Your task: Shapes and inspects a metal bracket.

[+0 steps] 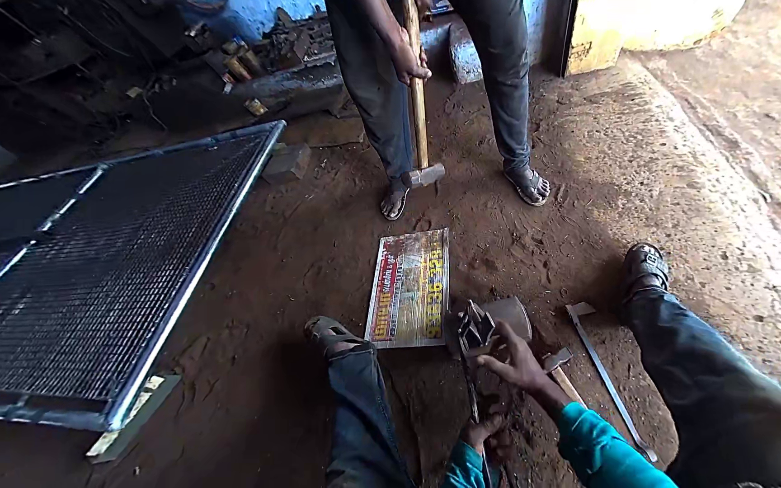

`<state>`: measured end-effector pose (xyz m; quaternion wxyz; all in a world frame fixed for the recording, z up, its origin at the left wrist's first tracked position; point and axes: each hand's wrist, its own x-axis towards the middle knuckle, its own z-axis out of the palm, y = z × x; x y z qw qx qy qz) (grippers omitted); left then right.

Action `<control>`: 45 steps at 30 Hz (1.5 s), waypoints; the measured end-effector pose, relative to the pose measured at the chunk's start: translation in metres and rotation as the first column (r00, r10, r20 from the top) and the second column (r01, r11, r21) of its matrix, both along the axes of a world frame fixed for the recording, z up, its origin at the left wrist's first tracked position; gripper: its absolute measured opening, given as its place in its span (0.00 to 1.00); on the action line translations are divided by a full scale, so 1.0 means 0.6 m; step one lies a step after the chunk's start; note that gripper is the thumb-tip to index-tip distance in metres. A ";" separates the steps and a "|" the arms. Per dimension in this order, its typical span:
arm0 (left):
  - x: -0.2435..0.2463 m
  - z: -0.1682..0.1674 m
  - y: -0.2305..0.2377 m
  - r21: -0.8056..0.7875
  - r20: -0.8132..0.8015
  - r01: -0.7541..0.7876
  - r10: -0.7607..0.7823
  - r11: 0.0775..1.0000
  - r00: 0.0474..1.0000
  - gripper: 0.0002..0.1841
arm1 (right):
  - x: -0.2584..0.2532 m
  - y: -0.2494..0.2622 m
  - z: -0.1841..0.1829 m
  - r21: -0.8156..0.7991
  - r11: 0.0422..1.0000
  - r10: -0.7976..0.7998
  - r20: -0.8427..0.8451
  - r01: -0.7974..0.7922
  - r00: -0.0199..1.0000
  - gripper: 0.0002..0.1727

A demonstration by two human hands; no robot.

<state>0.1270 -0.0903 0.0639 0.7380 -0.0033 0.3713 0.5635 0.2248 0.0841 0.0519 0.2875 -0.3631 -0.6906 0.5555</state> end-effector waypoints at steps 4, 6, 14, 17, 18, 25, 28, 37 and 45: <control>0.013 -0.033 -0.020 0.049 0.130 0.060 -0.066 0.997 0.989 0.31 | -0.016 -0.014 0.040 0.261 0.955 -0.198 0.211 0.140 0.957 0.23; 0.025 -0.033 -0.025 -0.008 -0.013 0.119 -0.119 0.993 0.993 0.32 | -0.011 -0.019 0.049 0.342 0.915 -0.315 0.283 0.211 0.906 0.17; 0.051 -0.149 -0.058 -0.469 -0.810 -0.308 -0.264 0.828 0.523 0.23 | 0.063 0.054 0.082 -0.503 0.745 -0.517 -0.019 0.438 0.856 0.14; 0.003 -0.206 -0.066 -0.664 -0.748 -0.377 -0.561 0.646 0.355 0.30 | 0.098 0.066 0.090 -0.563 0.791 -0.361 -0.109 0.242 0.926 0.13; -0.004 -0.201 -0.063 -0.692 -0.722 -0.364 -0.609 0.624 0.328 0.32 | 0.104 0.065 0.090 -0.559 0.812 -0.279 -0.118 0.168 0.953 0.12; 0.001 -0.017 0.060 -0.194 -0.507 -0.202 0.078 0.960 0.858 0.24 | 0.069 0.055 0.045 -0.630 0.766 0.047 -0.142 -0.127 0.989 0.13; -0.018 -0.025 0.085 -0.172 -0.476 -0.267 0.157 0.948 0.866 0.12 | 0.041 0.059 0.017 -0.637 0.760 0.097 -0.081 -0.126 0.992 0.13; -0.110 -0.133 0.094 -0.374 -0.460 -0.525 0.339 0.764 0.821 0.10 | -0.117 0.087 -0.073 -0.099 0.994 0.106 0.840 -0.042 0.532 0.51; -0.098 -0.155 0.144 -0.423 -0.477 -0.310 0.082 0.852 0.875 0.12 | 0.017 0.071 -0.087 0.080 0.985 -0.150 0.842 0.155 0.519 0.46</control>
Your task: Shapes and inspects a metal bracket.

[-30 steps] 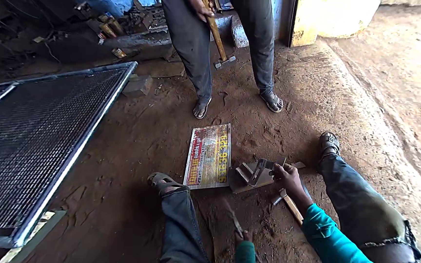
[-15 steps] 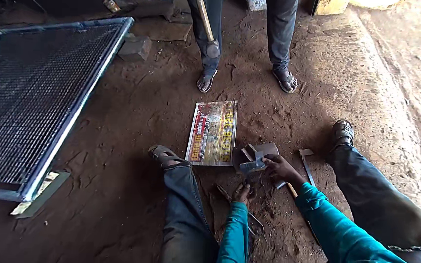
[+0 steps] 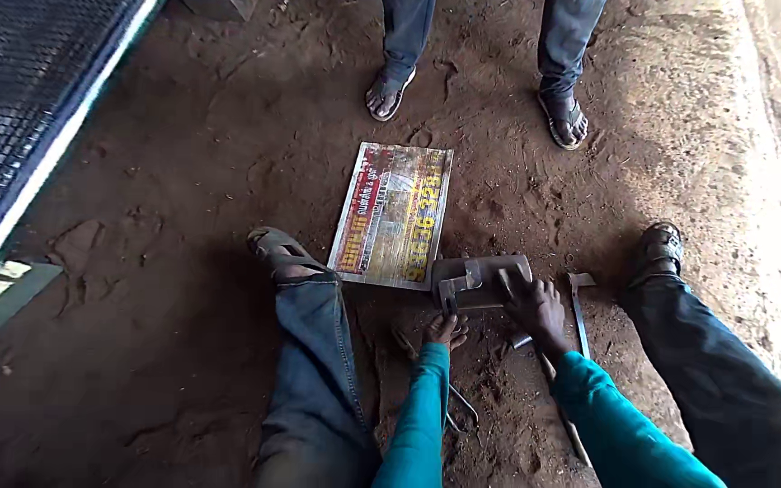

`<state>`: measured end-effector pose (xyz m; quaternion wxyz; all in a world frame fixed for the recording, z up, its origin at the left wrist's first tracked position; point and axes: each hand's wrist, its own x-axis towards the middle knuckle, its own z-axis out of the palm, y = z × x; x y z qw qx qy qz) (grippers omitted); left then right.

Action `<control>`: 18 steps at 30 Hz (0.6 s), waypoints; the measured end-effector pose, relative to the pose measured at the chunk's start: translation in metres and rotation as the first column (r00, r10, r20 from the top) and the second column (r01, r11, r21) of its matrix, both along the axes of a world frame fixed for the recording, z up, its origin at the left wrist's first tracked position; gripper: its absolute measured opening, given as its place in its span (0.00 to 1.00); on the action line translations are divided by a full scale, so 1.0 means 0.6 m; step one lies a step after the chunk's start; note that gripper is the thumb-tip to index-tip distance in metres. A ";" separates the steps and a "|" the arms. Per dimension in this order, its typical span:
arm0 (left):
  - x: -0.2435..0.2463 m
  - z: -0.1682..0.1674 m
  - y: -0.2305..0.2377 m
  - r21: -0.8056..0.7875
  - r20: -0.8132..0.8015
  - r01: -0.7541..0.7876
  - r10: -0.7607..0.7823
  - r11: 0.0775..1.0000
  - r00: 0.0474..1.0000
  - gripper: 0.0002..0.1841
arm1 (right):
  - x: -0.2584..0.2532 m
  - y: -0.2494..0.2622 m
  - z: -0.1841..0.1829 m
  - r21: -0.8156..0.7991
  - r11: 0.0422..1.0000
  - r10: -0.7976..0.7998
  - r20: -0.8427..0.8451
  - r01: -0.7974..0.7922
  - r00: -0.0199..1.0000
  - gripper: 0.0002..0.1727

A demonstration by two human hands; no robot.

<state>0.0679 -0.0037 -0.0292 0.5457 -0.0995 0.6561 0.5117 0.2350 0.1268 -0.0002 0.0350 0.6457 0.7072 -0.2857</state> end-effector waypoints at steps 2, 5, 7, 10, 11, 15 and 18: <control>0.016 -0.008 0.029 -0.073 -0.018 0.034 -0.036 0.997 0.999 0.13 | 0.072 -0.016 -0.003 -0.045 0.993 -0.107 0.060 0.110 0.992 0.46; 0.035 -0.009 0.057 -0.154 -0.052 0.011 -0.020 0.988 0.998 0.18 | 0.140 -0.055 -0.015 -0.153 0.974 -0.163 0.037 0.167 0.986 0.45; 0.043 -0.001 0.063 -0.177 -0.072 -0.004 -0.009 0.984 0.997 0.19 | 0.143 -0.073 -0.029 -0.234 0.968 -0.089 0.016 0.090 0.996 0.43; 0.046 0.012 0.065 -0.208 -0.074 0.007 -0.023 0.978 0.997 0.20 | 0.108 -0.102 -0.050 -0.309 0.941 0.132 -0.036 -0.137 0.991 0.46; 0.047 0.013 0.064 -0.216 -0.075 0.012 -0.028 0.976 0.997 0.21 | 0.094 -0.117 -0.057 -0.327 0.923 0.205 -0.033 -0.204 0.978 0.45; 0.036 0.014 0.063 -0.248 -0.074 0.076 -0.097 0.966 0.993 0.21 | 0.074 -0.191 -0.093 -0.405 0.855 0.358 0.009 -0.324 0.934 0.50; 0.024 0.022 0.065 -0.265 -0.062 0.124 -0.145 0.956 0.987 0.22 | 0.090 -0.226 -0.116 -0.455 0.813 0.437 0.065 -0.363 0.897 0.49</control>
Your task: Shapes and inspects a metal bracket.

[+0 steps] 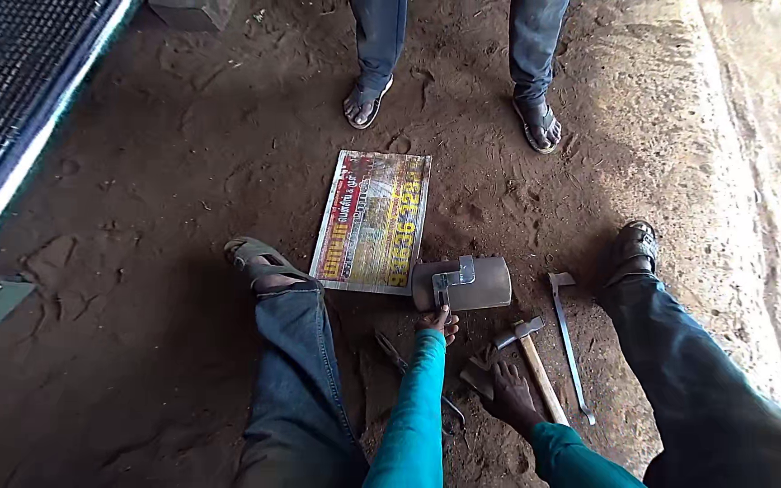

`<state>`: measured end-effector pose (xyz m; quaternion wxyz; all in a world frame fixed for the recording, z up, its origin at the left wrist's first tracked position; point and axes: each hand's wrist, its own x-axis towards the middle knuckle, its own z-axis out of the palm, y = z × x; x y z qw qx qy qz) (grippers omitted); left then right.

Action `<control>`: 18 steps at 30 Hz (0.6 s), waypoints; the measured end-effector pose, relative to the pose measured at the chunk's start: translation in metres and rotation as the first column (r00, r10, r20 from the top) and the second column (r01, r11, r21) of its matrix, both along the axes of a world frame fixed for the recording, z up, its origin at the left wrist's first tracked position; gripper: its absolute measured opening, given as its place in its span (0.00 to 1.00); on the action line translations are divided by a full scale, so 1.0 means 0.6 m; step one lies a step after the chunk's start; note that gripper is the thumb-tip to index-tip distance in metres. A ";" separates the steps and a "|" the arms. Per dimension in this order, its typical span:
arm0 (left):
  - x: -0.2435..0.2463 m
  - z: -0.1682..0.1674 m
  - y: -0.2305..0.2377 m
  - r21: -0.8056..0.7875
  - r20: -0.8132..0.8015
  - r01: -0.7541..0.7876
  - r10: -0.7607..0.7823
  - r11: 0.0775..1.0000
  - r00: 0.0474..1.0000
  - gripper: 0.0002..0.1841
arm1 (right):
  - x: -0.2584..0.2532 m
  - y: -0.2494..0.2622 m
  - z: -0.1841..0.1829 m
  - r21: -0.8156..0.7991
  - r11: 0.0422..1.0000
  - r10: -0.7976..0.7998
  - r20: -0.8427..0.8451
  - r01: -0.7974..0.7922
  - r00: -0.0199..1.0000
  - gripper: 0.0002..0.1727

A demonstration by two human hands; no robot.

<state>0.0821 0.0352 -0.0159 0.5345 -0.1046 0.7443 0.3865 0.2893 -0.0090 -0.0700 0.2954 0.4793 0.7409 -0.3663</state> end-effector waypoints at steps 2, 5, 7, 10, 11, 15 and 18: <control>0.004 -0.002 -0.001 0.001 -0.008 -0.012 0.012 1.000 1.000 0.22 | 0.014 -0.003 -0.004 -0.012 0.998 0.060 0.021 -0.060 0.998 0.49; 0.011 -0.011 0.009 0.011 -0.023 -0.082 0.082 0.997 0.996 0.23 | 0.021 0.018 0.003 0.015 0.997 0.074 -0.035 -0.073 0.997 0.42; 0.014 -0.014 0.013 -0.001 -0.019 -0.111 0.111 0.994 0.994 0.23 | 0.023 0.040 0.015 0.071 0.997 -0.018 -0.080 0.024 0.997 0.36; 0.016 -0.014 0.013 -0.016 -0.021 -0.106 0.106 0.994 0.994 0.23 | 0.035 0.070 0.026 0.179 0.956 -0.211 -0.128 0.232 0.969 0.31; 0.014 -0.012 0.014 -0.015 -0.021 -0.102 0.101 0.995 0.995 0.23 | 0.042 0.080 0.024 0.199 0.936 -0.266 -0.133 0.289 0.955 0.30; 0.008 -0.006 0.015 -0.016 -0.017 -0.061 0.061 0.998 0.998 0.23 | 0.080 0.098 0.008 0.207 0.849 -0.484 -0.064 0.486 0.873 0.27; 0.008 -0.001 0.016 -0.019 -0.011 -0.064 0.063 0.998 0.998 0.23 | 0.098 0.094 -0.005 0.146 0.835 -0.543 0.068 0.530 0.837 0.30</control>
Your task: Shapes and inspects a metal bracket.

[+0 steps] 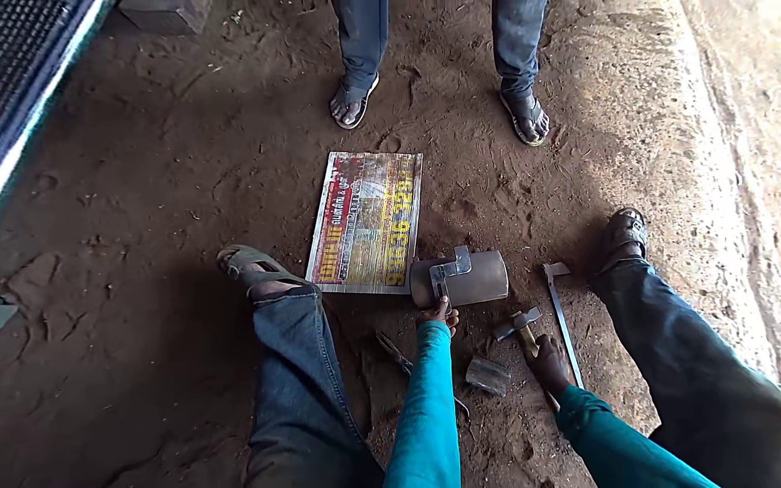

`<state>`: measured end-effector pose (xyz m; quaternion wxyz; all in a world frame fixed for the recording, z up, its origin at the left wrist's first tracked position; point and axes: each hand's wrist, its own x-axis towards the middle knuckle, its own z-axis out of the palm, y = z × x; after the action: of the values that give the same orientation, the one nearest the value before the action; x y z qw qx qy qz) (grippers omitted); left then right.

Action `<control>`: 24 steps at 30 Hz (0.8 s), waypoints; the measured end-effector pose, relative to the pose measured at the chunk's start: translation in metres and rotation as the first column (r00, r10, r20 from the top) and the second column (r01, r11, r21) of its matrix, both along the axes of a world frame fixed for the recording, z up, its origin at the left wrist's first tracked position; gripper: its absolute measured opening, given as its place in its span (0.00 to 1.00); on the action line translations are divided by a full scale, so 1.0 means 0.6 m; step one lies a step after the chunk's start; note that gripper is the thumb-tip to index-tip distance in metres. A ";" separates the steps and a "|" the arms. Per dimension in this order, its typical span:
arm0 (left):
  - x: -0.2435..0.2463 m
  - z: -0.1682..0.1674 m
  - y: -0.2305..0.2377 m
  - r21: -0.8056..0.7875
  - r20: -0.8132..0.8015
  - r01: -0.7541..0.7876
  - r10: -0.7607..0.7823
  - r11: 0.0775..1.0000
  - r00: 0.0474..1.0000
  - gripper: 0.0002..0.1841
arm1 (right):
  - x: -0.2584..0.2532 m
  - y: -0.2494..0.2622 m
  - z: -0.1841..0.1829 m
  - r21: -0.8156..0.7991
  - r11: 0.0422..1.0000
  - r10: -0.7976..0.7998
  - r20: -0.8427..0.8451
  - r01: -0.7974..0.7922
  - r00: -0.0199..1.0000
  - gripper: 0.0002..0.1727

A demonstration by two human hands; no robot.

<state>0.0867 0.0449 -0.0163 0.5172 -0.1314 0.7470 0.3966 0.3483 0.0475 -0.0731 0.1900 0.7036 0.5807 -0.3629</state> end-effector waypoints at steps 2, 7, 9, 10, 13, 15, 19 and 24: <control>-0.001 -0.002 0.000 0.006 -0.008 0.003 -0.003 1.000 1.000 0.23 | 0.000 -0.003 -0.004 -0.043 0.999 -0.004 0.033 0.005 0.999 0.31; 0.001 -0.005 0.000 0.009 -0.016 -0.014 0.014 1.000 1.000 0.22 | -0.012 0.004 0.003 -0.078 0.997 0.007 0.075 -0.001 0.997 0.34; 0.000 -0.003 0.001 0.003 -0.016 0.002 -0.002 1.000 1.000 0.23 | -0.013 0.005 0.002 -0.075 0.997 0.000 0.079 0.006 0.997 0.35; 0.000 -0.002 0.001 -0.002 -0.015 0.012 -0.012 1.000 1.000 0.23 | -0.013 0.005 0.000 -0.074 0.997 0.001 0.084 0.005 0.996 0.36; -0.001 -0.001 0.001 -0.008 -0.006 0.021 -0.021 1.000 1.000 0.24 | -0.013 0.005 -0.007 -0.071 0.997 0.002 0.103 0.006 0.995 0.36; -0.001 0.001 0.001 -0.012 -0.004 0.013 -0.013 1.000 1.000 0.23 | -0.014 0.005 -0.011 -0.069 0.998 0.002 0.110 0.005 0.994 0.36; -0.001 0.000 0.004 -0.023 -0.003 0.001 -0.001 1.000 1.000 0.23 | -0.018 0.005 -0.011 -0.062 0.998 -0.008 0.118 0.016 0.993 0.35; -0.001 -0.001 0.003 -0.023 -0.007 -0.003 0.003 1.000 1.000 0.22 | -0.018 0.007 -0.016 -0.066 0.998 -0.014 0.121 0.022 0.993 0.36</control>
<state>0.0862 0.0470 -0.0171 0.5124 -0.1372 0.7531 0.3891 0.3376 0.0515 -0.0829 0.2450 0.7225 0.5494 -0.3406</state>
